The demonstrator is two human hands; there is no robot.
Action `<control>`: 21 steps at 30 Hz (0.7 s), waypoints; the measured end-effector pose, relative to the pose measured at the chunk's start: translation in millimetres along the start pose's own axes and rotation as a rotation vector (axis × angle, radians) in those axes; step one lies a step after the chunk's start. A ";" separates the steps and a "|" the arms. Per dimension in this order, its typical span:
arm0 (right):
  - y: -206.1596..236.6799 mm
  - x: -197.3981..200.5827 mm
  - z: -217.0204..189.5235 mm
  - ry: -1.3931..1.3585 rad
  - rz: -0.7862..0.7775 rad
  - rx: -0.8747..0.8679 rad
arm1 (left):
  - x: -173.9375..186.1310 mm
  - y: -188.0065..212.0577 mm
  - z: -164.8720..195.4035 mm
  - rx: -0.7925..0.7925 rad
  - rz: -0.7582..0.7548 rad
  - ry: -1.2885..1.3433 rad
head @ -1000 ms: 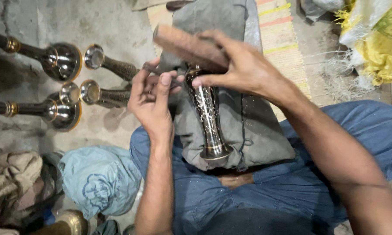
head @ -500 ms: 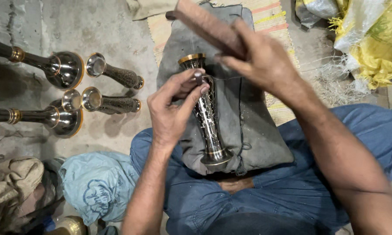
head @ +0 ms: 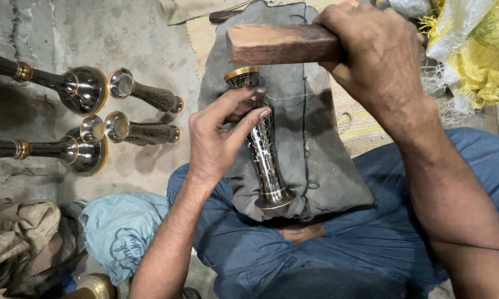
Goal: The person sits on the floor and uses a wooden mallet to repeatedly hammer a silver-colored metal vessel with gold trim. The vessel is held in the left hand and rests on a grey cloth cushion on the lap. Several similar finished vessels are visible on the floor nearby.
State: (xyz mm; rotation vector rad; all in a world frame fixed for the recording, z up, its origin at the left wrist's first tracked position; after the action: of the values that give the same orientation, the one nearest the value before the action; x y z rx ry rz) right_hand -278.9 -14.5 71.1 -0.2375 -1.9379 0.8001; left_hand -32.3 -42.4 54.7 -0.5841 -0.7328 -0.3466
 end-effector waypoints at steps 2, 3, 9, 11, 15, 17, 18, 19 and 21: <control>1.9 0.4 6.2 0.032 0.024 0.004 | -0.3 -0.6 -1.1 0.036 -0.007 -0.018; 1.9 -0.4 9.6 -0.053 0.044 -0.023 | -0.4 -0.9 -1.8 0.054 -0.011 -0.026; 1.2 -23.2 26.2 -1.073 0.049 -0.613 | -0.2 -0.4 -1.3 -0.014 -0.008 0.057; -2.1 -20.3 15.8 -0.410 -0.085 -0.146 | 0.7 -1.6 -2.7 -0.011 -0.020 -0.026; 1.7 -25.3 18.2 -0.622 0.033 -0.182 | 2.0 -1.6 -1.0 -0.039 -0.002 0.010; 3.3 -33.5 21.7 -0.715 -0.120 -0.311 | 2.4 -1.8 -1.1 -0.020 -0.013 -0.013; 3.8 -37.0 22.6 -0.757 -0.191 -0.377 | 2.2 -2.3 -1.3 -0.018 -0.022 -0.024; 1.8 -33.6 20.6 -0.559 -0.114 -0.234 | 2.3 -3.4 -1.0 -0.039 -0.021 -0.027; -0.8 -28.1 12.8 -0.175 0.012 0.053 | 2.9 -3.0 -0.5 -0.059 -0.018 -0.035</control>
State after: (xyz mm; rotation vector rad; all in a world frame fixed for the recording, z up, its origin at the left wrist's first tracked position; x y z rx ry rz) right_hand -275.7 -34.0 47.5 -0.1517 -2.0771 0.9040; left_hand -31.5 -45.3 57.6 -0.6409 -0.7635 -0.3763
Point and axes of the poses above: each hand's wrist, its own y-axis away from the middle knuckle, its own x-axis out of the back of the hand, z = x × y, the point moved 3 cm from there along -y, towards the middle knuckle, and after that the axes turned 15 degrees about -y, right-handed, at the moved point
